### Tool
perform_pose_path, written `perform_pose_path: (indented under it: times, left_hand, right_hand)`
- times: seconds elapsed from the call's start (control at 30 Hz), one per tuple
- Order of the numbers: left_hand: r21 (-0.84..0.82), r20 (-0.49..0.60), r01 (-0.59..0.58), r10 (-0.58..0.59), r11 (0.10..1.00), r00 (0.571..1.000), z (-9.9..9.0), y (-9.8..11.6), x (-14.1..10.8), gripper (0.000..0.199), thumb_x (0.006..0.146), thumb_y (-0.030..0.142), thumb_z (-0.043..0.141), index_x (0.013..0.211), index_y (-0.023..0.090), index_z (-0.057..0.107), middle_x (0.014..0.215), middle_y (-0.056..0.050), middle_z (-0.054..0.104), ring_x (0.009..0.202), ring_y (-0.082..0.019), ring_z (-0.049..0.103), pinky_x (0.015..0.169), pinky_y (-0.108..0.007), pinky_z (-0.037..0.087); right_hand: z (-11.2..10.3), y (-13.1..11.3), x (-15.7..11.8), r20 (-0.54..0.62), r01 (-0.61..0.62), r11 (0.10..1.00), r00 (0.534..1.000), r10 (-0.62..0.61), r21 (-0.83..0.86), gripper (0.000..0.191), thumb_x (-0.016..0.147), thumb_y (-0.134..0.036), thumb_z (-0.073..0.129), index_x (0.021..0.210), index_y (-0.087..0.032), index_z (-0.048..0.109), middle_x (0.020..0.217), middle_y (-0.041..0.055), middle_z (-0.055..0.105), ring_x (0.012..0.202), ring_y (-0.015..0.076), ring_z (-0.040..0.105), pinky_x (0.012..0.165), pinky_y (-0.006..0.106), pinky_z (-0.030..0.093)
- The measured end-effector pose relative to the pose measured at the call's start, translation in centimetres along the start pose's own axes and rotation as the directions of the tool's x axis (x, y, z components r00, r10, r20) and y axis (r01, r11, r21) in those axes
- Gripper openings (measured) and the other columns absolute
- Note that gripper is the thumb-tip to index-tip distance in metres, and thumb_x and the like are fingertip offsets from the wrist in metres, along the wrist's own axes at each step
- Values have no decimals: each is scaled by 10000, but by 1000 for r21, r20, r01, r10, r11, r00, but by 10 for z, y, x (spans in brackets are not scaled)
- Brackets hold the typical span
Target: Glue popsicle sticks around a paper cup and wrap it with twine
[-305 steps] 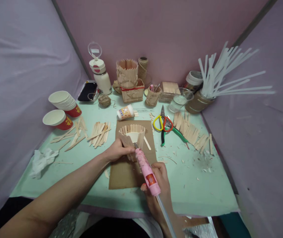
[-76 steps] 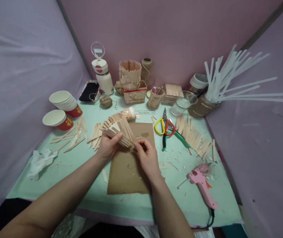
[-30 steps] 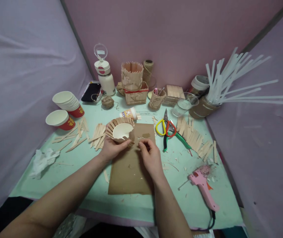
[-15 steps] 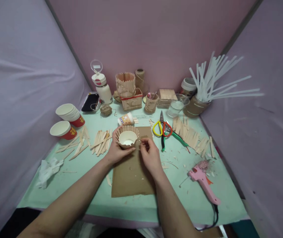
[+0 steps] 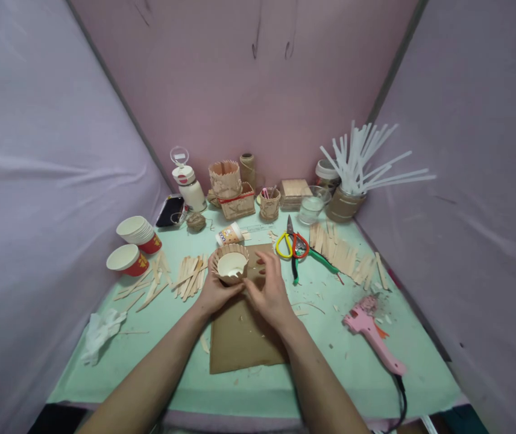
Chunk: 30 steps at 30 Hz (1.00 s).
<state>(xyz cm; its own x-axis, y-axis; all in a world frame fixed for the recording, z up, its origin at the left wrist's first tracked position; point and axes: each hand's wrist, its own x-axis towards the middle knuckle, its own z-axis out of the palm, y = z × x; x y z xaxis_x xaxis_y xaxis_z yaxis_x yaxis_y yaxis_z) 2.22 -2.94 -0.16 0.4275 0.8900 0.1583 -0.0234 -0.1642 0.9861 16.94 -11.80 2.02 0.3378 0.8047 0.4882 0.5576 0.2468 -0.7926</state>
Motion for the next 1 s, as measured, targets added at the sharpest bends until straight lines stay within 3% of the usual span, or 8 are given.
perform_pose_path:
  times: [0.13,0.2,0.3,0.4,0.5,0.87,1.0]
  left_hand:
    - [1,-32,-21,21,1000,999,2,-4,1,1070,569,322,919,1436,204,303,1465,-182,499,1395,-315,484,1190,-451,344]
    - [-7,-33,-29,29,1000,999,2,-8,2,1044,572,311,914,1423,212,317,1461,-170,500,1386,-316,491,1181,-454,355]
    - [-7,-8,-35,35,999,999,2,-12,2,1016,597,298,902,1420,224,310,1439,-162,521,1357,-315,520,1158,-466,383]
    - [-4,19,-55,55,998,998,0,-12,2,1036,605,304,905,1435,235,289,1437,-156,529,1344,-310,534,1145,-463,401]
    - [-26,37,-31,32,999,999,0,-10,2,1068,610,322,909,1454,236,261,1417,-155,552,1310,-305,568,1122,-456,427]
    - [-33,26,-41,42,999,999,1,-10,1,1063,597,283,911,1446,239,273,1437,-157,550,1338,-297,553,1150,-447,401]
    - [-32,16,-1,2,999,1000,0,-9,2,990,584,254,906,1408,223,357,1382,-147,598,1294,-300,588,1135,-462,421]
  right_hand:
    - [-24,-29,20,231,267,938,949,-215,-221,674,862,-134,631,1481,-257,394,1361,127,596,1245,293,516,1021,483,450]
    - [-31,-45,37,405,339,895,891,-205,-292,663,847,-54,591,1464,-232,428,1309,122,651,1244,290,509,1016,461,393]
    - [-31,-59,61,626,429,834,768,-133,-349,610,849,-24,567,1431,-180,477,1226,133,705,1213,288,517,959,433,316]
    - [-24,-58,75,722,496,785,686,-92,-371,564,849,-45,590,1396,-150,503,1178,141,725,1165,282,523,933,427,261]
    - [-19,-50,76,759,545,751,645,-91,-373,513,841,-56,607,1342,-141,538,1147,147,726,1135,279,521,923,423,243]
    - [-16,-45,74,734,590,716,660,-161,-373,350,876,-75,589,1218,-137,630,984,133,699,999,261,555,996,443,290]
    - [-20,-47,66,713,589,712,678,-178,-383,435,864,-77,601,1292,-158,592,1064,144,711,1050,280,577,1034,481,315]
